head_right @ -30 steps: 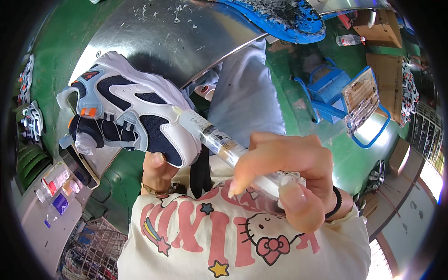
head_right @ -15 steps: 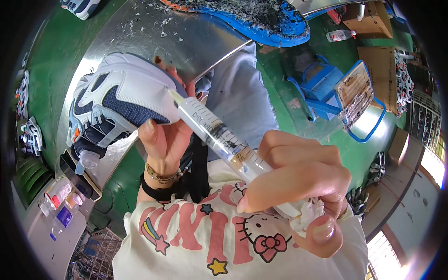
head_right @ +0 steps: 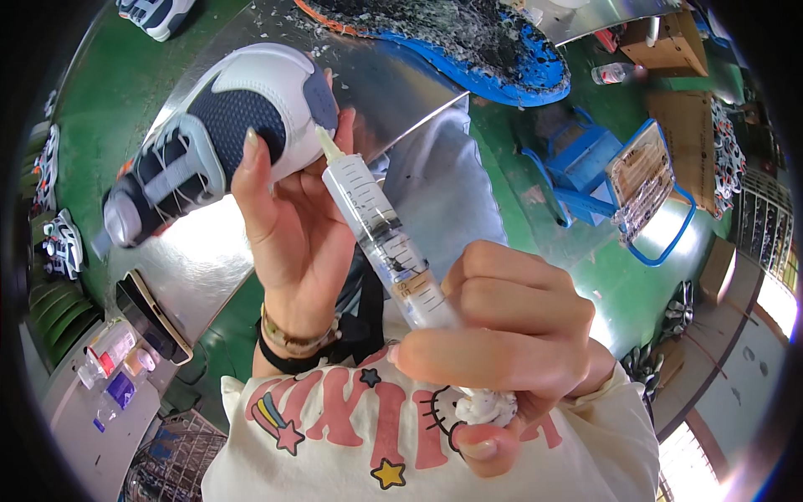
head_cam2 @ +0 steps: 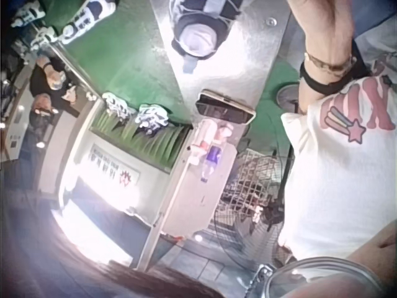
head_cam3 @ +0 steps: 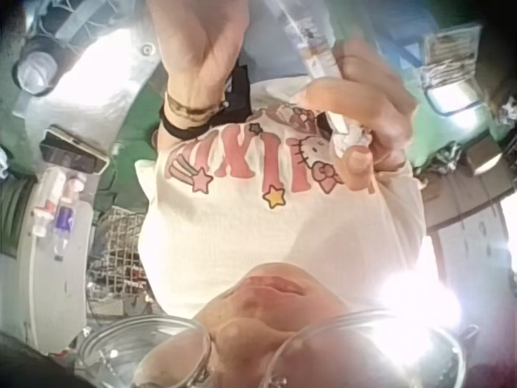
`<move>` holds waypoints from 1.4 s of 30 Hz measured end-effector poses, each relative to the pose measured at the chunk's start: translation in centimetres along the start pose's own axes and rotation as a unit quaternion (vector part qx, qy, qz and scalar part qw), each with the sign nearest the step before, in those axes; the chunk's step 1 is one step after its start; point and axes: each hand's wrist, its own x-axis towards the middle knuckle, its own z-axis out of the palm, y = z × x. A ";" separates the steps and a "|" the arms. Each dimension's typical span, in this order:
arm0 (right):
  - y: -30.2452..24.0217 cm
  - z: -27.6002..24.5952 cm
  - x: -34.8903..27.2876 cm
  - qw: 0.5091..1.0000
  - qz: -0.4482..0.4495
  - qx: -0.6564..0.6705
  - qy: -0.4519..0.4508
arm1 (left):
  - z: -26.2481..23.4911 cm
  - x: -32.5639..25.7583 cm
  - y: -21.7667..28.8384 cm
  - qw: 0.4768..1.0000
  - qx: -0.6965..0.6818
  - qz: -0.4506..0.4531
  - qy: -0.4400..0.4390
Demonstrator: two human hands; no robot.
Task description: The person picks up a shoe from the conveyor belt, applies a substance from a syringe into the seams around the sole, and wipes the area with a cloth. They then apply the substance to a separate blue sole on the table before placing the shoe back onto the belt.
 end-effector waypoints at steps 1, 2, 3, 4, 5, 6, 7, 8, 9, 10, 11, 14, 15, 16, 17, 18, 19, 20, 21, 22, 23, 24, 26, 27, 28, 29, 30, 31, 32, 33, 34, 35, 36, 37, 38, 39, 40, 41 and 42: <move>0.1 0.2 0.0 1.000 -0.014 -0.006 -0.006 | 0.4 -0.2 0.3 0.999 0.000 -0.007 0.046; 0.2 0.3 0.1 1.000 -0.017 -0.002 -0.004 | 0.9 -0.4 0.7 0.999 0.005 -0.004 0.045; 0.3 0.3 0.0 0.999 -0.019 -0.010 -0.025 | 1.1 -0.5 1.0 0.997 0.000 -0.035 0.076; 0.4 0.2 0.0 0.999 -0.021 -0.017 -0.045 | 1.3 -0.5 1.2 0.992 -0.004 -0.066 0.106; 0.5 0.1 0.0 0.999 -0.024 -0.015 -0.041 | 1.5 -0.5 1.4 0.990 0.008 -0.075 0.116; 0.7 0.3 -0.2 0.999 -0.024 -0.014 -0.042 | 1.6 -0.6 1.5 0.990 0.014 -0.074 0.117; 0.9 0.4 -0.4 0.999 -0.024 -0.013 -0.043 | 1.9 -0.7 1.7 0.989 0.018 -0.074 0.125; 1.3 0.4 -0.5 0.999 -0.025 -0.010 -0.037 | 2.2 -0.6 1.8 0.988 0.022 -0.075 0.133; 1.7 0.4 -0.6 0.998 -0.046 0.000 -0.035 | 2.3 -0.6 1.9 0.988 0.028 -0.076 0.132; 2.0 0.3 -0.7 0.997 -0.067 0.008 -0.033 | 2.6 -0.5 1.9 0.988 0.015 -0.074 0.133; 2.0 0.2 -0.6 0.997 -0.069 0.008 -0.028 | 2.8 -0.3 1.9 0.988 0.002 -0.073 0.134; 1.8 0.7 -0.4 0.997 -0.065 0.003 -0.042 | 3.1 -0.5 2.8 0.988 -0.006 -0.056 0.144; 2.0 0.9 -0.2 0.996 -0.090 0.004 -0.009 | 2.9 -0.4 3.4 0.989 -0.002 -0.049 0.139; 2.0 1.0 0.2 0.993 -0.115 0.006 0.023 | 2.5 -0.2 4.4 0.990 0.010 -0.039 0.137; 1.9 0.9 0.4 0.992 -0.127 0.009 0.022 | 2.2 0.0 5.5 0.990 0.022 -0.027 0.135; 1.8 0.5 0.5 0.990 -0.127 -0.022 0.055 | 1.7 0.5 6.8 0.992 0.021 0.014 0.122; 0.9 -0.7 0.8 0.985 -0.135 -0.062 0.092 | 1.8 1.2 8.3 0.996 0.021 0.027 0.083; 1.3 -0.1 0.8 0.989 -0.109 -0.061 0.085 | 0.0 1.1 12.0 0.994 0.039 0.072 0.071; 1.5 0.2 0.8 0.991 -0.085 -0.075 0.073 | -1.8 1.4 16.2 0.987 0.053 0.127 0.078; 1.4 0.0 0.9 0.990 -0.105 -0.063 0.070 | -3.5 2.5 20.6 0.981 0.060 0.168 0.074; 1.6 -0.1 1.1 0.991 -0.077 -0.099 0.046 | -5.7 3.5 26.4 0.981 0.026 0.170 0.087; 1.7 -0.1 1.2 0.989 -0.045 -0.139 0.025 | -8.0 4.2 32.1 0.981 -0.007 0.166 0.100; 1.8 0.0 1.3 0.985 -0.060 -0.160 0.021 | -11.0 4.8 39.1 0.929 0.093 0.341 0.111; 1.7 0.1 1.5 0.983 -0.064 -0.174 0.017 | -13.4 2.5 44.5 0.864 0.205 0.385 0.253; 1.6 0.4 1.8 0.985 -0.084 -0.148 0.024 | -14.7 -1.1 50.2 0.758 0.305 0.424 0.391; 1.7 0.5 2.0 0.989 -0.083 -0.121 0.026 | -15.2 -4.2 54.2 0.728 0.301 0.479 0.386; 2.2 0.5 2.2 0.988 -0.067 -0.137 0.026 | -14.6 -1.9 52.1 0.726 0.286 0.501 0.374; 2.8 0.5 2.4 0.986 -0.056 -0.152 0.032 | -14.4 2.1 48.8 0.727 0.277 0.493 0.389; 3.3 0.2 2.5 0.984 -0.055 -0.163 0.041 | -12.9 4.1 45.8 0.784 0.313 0.429 0.321; 3.8 -0.2 2.5 0.985 -0.033 -0.161 0.055 | -11.5 5.6 43.4 0.833 0.363 0.349 0.231; 4.2 -0.6 2.6 0.985 -0.009 -0.160 0.071 | -9.9 7.7 40.8 0.861 0.384 0.256 0.213; 4.4 -1.0 2.9 0.984 -0.010 -0.162 0.079 | -8.1 9.3 38.3 0.878 0.404 0.165 0.195; 4.3 -1.5 3.5 0.984 -0.003 -0.153 0.094 | -7.0 10.3 37.0 0.891 0.446 0.035 0.082; 4.6 -2.1 3.8 0.981 0.010 -0.156 0.113 | -5.0 12.5 32.9 0.892 0.438 -0.015 0.111; 4.3 -2.1 4.1 0.976 0.009 -0.178 0.122 | -4.3 14.7 30.4 0.909 0.395 -0.091 0.096; 4.7 -2.6 4.0 0.975 0.062 -0.152 0.147 | -3.1 16.7 27.1 0.917 0.369 -0.095 0.121; 5.0 -3.2 3.9 0.971 0.111 -0.123 0.172 | -1.9 18.3 24.3 0.923 0.343 -0.098 0.147; 5.1 -3.8 3.6 0.965 0.152 -0.113 0.183 | -1.6 20.7 22.3 0.936 0.322 -0.043 0.134; 5.1 -4.2 3.4 0.961 0.150 -0.121 0.197 | -1.6 22.9 20.8 0.947 0.297 0.014 0.123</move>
